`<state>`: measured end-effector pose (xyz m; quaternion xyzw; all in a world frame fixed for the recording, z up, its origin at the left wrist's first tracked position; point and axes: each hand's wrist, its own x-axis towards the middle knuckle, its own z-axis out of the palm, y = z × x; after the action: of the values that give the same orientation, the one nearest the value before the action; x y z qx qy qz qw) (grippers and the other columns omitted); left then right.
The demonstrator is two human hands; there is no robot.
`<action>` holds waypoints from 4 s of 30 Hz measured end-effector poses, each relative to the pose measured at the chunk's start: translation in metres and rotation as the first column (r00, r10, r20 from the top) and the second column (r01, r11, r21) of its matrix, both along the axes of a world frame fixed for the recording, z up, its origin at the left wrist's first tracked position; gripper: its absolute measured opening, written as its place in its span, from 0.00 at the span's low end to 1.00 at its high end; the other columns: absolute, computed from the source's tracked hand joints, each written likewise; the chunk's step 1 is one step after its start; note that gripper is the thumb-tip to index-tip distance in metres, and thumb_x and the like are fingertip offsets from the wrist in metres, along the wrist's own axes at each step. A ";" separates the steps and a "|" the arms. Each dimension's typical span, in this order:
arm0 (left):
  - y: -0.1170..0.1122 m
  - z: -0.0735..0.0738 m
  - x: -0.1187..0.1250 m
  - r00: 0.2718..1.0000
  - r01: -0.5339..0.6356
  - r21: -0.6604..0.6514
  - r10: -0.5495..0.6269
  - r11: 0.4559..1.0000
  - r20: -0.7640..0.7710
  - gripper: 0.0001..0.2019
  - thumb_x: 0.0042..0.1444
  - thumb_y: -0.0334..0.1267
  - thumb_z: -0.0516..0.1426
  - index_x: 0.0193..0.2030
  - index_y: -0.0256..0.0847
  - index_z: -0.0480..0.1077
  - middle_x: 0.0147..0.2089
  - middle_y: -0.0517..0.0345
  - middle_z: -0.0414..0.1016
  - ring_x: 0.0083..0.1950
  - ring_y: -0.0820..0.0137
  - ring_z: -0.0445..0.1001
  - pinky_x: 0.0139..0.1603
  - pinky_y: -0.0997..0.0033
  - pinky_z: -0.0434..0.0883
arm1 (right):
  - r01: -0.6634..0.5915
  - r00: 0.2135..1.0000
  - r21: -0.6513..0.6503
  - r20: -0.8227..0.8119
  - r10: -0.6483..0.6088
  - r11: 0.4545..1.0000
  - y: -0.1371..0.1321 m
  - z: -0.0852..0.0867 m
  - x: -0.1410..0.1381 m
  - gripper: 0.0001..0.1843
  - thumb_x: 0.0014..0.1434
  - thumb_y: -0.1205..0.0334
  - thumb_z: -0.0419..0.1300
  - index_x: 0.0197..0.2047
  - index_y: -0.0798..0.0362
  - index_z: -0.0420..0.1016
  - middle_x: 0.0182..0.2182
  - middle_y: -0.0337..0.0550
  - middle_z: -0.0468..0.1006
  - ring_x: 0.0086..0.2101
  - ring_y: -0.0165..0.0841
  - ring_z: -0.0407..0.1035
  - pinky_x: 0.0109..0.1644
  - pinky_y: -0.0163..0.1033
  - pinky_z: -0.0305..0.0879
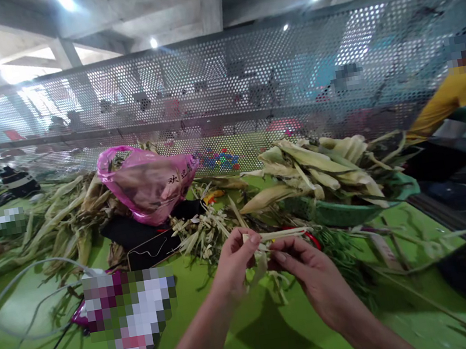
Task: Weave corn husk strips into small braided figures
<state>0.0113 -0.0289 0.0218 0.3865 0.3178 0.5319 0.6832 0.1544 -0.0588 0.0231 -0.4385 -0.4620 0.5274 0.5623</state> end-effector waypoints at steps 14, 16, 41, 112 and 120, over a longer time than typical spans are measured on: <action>0.004 -0.010 0.005 0.991 -0.130 -0.022 0.130 0.991 0.007 0.14 0.46 0.44 0.65 0.34 0.39 0.68 0.24 0.67 0.62 0.23 0.81 0.55 0.24 0.79 0.52 | -0.218 0.538 0.642 0.707 -0.459 0.735 0.002 -0.010 0.009 0.17 0.60 0.69 0.54 0.49 0.45 0.76 0.45 0.47 0.77 0.46 0.39 0.72 0.50 0.44 0.69; 0.004 -0.011 0.006 0.993 -0.117 -0.044 0.118 0.992 0.019 0.14 0.46 0.44 0.65 0.34 0.39 0.68 0.25 0.66 0.63 0.23 0.81 0.56 0.25 0.79 0.53 | -0.268 0.411 0.683 0.719 -0.561 0.679 0.002 -0.011 0.012 0.18 0.60 0.70 0.55 0.49 0.44 0.76 0.48 0.46 0.76 0.47 0.40 0.70 0.51 0.45 0.67; 0.001 -0.014 0.011 0.998 0.041 -0.007 -0.041 0.999 -0.037 0.16 0.45 0.42 0.66 0.38 0.39 0.69 0.29 0.63 0.65 0.24 0.80 0.53 0.24 0.76 0.50 | 0.020 0.893 0.364 0.411 -0.180 0.931 0.009 -0.003 0.017 0.06 0.58 0.57 0.61 0.36 0.49 0.77 0.45 0.46 0.76 0.49 0.43 0.68 0.57 0.53 0.60; -0.002 -0.016 0.016 0.956 0.055 0.154 -0.007 0.986 -0.294 0.06 0.50 0.34 0.59 0.33 0.39 0.65 0.29 0.62 0.65 0.30 0.75 0.62 0.33 0.75 0.59 | 0.092 0.724 0.440 0.587 -0.363 0.893 0.004 -0.012 0.011 0.11 0.58 0.55 0.60 0.42 0.50 0.76 0.34 0.46 0.80 0.35 0.39 0.74 0.40 0.41 0.70; -0.004 -0.012 0.012 0.936 0.113 0.145 -0.056 0.983 -0.348 0.04 0.52 0.36 0.57 0.32 0.40 0.65 0.28 0.62 0.63 0.32 0.73 0.61 0.35 0.74 0.59 | 0.075 0.689 0.445 0.624 -0.370 0.892 0.001 -0.010 0.011 0.09 0.61 0.56 0.57 0.38 0.50 0.76 0.35 0.44 0.80 0.35 0.38 0.73 0.41 0.41 0.68</action>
<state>0.0237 -0.0324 0.0095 0.5407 0.3703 0.4508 0.6060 0.1655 -0.0577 0.0132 -0.5380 -0.6746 0.1487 0.4831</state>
